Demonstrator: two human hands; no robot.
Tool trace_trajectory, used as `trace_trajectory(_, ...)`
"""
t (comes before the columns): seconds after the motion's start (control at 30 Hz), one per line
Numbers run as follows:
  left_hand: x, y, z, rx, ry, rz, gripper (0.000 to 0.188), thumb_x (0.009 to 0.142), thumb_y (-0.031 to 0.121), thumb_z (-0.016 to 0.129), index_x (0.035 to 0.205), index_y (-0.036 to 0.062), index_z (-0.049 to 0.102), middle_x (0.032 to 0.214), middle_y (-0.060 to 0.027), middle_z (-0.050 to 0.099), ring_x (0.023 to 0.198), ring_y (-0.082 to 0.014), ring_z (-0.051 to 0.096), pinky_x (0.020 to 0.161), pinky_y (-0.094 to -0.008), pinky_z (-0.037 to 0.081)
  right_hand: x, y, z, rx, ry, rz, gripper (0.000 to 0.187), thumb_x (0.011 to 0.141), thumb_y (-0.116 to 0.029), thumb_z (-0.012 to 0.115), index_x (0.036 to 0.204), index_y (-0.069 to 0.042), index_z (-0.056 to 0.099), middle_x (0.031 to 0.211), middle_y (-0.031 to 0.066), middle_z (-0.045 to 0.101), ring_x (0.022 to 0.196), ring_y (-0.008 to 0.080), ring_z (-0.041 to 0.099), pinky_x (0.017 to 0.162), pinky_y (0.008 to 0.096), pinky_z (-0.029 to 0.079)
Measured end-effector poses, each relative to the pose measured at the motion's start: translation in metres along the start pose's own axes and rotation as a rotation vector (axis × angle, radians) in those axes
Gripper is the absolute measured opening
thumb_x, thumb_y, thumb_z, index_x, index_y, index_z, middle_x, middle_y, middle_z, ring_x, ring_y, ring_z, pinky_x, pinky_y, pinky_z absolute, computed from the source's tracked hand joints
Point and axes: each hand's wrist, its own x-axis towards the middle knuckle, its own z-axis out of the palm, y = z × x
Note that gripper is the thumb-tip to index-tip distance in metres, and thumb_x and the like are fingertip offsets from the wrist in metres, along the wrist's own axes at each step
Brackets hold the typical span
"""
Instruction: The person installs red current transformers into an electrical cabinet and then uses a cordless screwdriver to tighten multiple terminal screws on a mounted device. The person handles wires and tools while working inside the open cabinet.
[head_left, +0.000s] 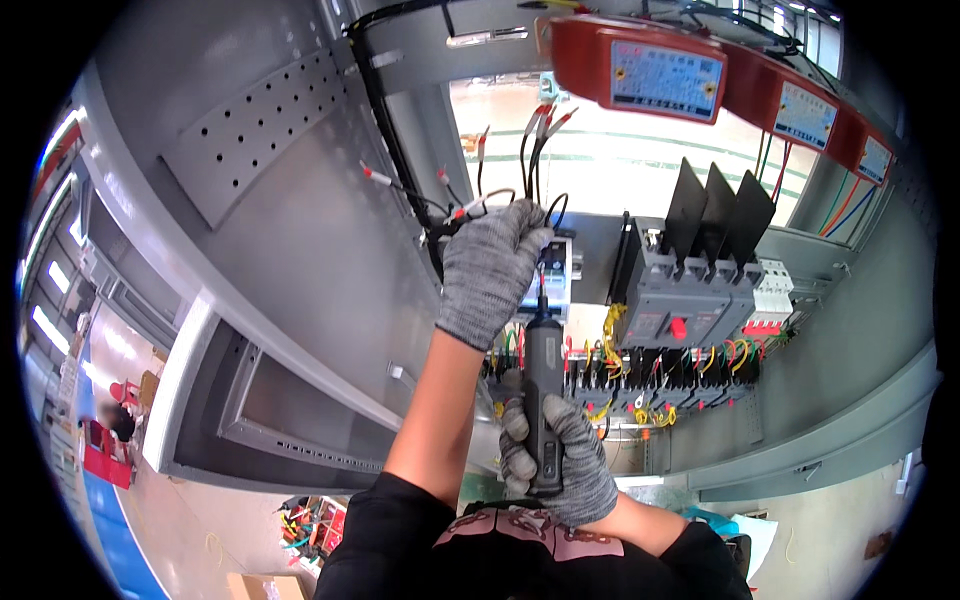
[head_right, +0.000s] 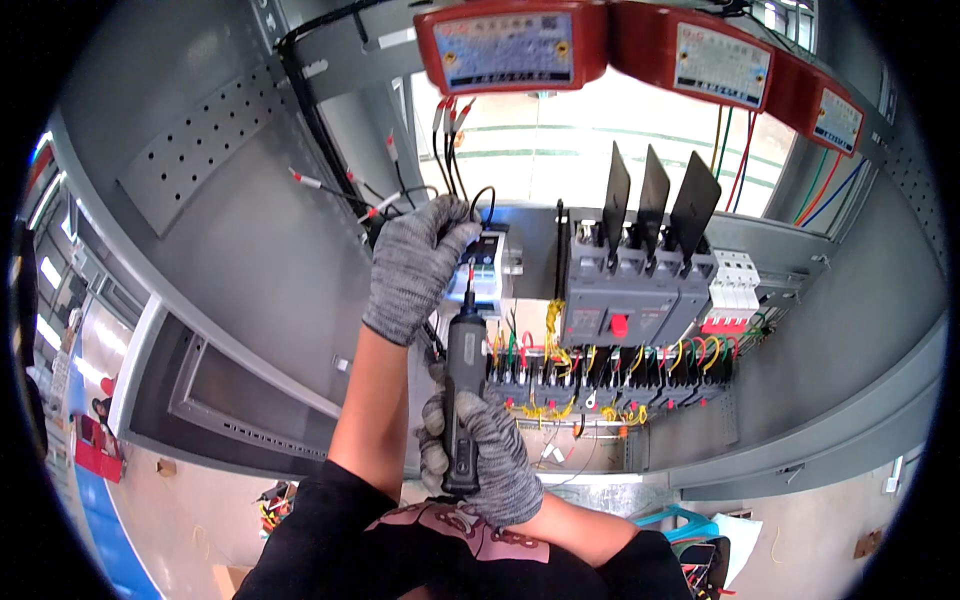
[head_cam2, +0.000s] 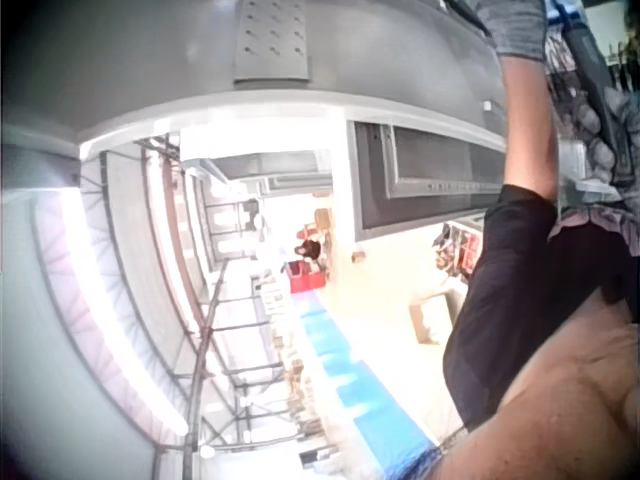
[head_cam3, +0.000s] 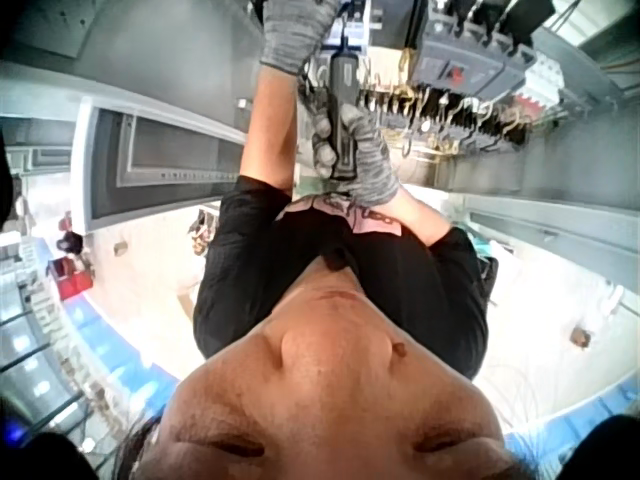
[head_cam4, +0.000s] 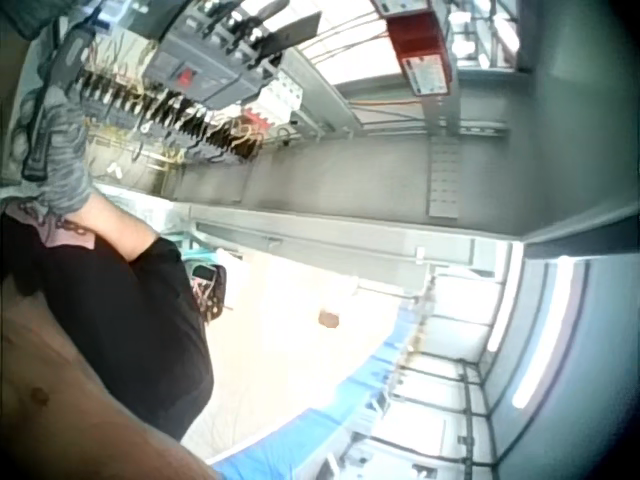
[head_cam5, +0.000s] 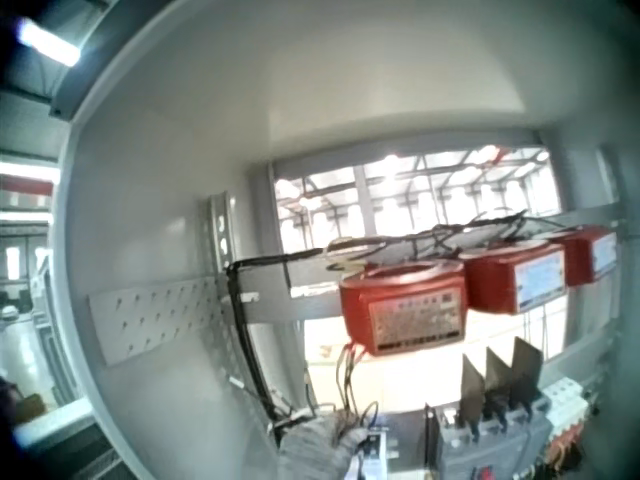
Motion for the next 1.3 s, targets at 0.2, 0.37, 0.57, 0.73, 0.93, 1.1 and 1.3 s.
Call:
trace_trajectory(0.2,0.002,-0.006,0.003,-0.130,0.000,-0.040,0.025,0.083,0.022,0.069,0.098,0.0030,0.066,0.085,-0.0129,0.069,0.077,-0.0222,0.068,0.071,-0.0313,0.052,0.002,0.003,0.006,-0.111,0.051,-0.042,0.047,0.097,-0.033,0.046,0.132,-0.002,0.038,0.088,0.0035,0.053,0.060,0.0132,0.054,0.050,0.0280,0.047)
trace_trajectory(0.37,0.002,-0.007,0.005,-0.155,-0.033,-0.075,0.026,0.083,0.022,0.068,0.100,0.0029,0.066,0.087,-0.0137,0.070,0.078,-0.0214,0.069,0.072,-0.0303,0.053,0.008,0.005,0.008,-0.103,0.045,-0.075,0.043,0.097,-0.033,0.046,0.128,-0.003,0.042,0.085,0.0038,0.053,0.059,0.0129,0.053,0.051,0.0281,0.046)
trace_trajectory(0.57,-0.018,-0.021,-0.003,0.334,0.084,0.116,0.038,0.092,0.037,0.046,0.088,0.0043,0.064,0.083,-0.0182,0.061,0.076,-0.0299,0.061,0.065,-0.0448,0.050,0.001,0.012,0.042,-0.247,0.262,-0.064,0.036,0.094,-0.033,0.051,0.119,-0.007,0.049,0.076,-0.0023,0.046,0.043,0.0054,0.031,0.035,0.0199,0.025)
trace_trajectory(0.73,-0.006,0.010,0.030,-0.031,0.029,0.027,0.026,0.081,0.029,0.061,0.086,0.0031,0.061,0.068,-0.0174,0.060,0.065,-0.0333,0.062,0.060,-0.0446,0.049,-0.004,-0.009,0.006,-0.037,-0.134,-0.080,0.040,0.097,-0.022,0.041,0.126,0.004,0.037,0.082,0.0045,0.040,0.050,0.0080,0.034,0.046,0.0286,0.035)
trace_trajectory(0.93,-0.008,0.011,0.018,-0.010,0.045,-0.050,0.019,0.075,0.021,0.066,0.082,0.0058,0.060,0.064,-0.0150,0.059,0.064,-0.0329,0.062,0.058,-0.0452,0.047,-0.003,0.016,0.040,-0.111,0.004,-0.158,0.030,0.094,-0.018,0.048,0.120,-0.003,0.049,0.082,0.0037,0.046,0.049,0.0057,0.034,0.041,0.0186,0.032)
trace_trajectory(1.1,-0.009,0.007,0.018,-0.034,0.105,-0.017,0.018,0.076,0.019,0.065,0.080,0.0048,0.056,0.063,-0.0148,0.057,0.064,-0.0328,0.060,0.058,-0.0455,0.046,0.002,0.019,0.042,-0.151,0.000,-0.136,0.031,0.094,-0.018,0.047,0.121,-0.004,0.049,0.082,0.0035,0.047,0.052,0.0068,0.038,0.042,0.0194,0.034)
trace_trajectory(1.3,-0.011,0.006,0.020,-0.072,0.161,0.030,0.017,0.076,0.018,0.065,0.080,0.0041,0.056,0.063,-0.0146,0.056,0.063,-0.0325,0.060,0.057,-0.0458,0.045,0.001,0.013,0.035,-0.177,0.006,-0.153,0.032,0.095,-0.019,0.047,0.123,-0.005,0.048,0.082,0.0033,0.049,0.055,0.0082,0.042,0.043,0.0205,0.037)
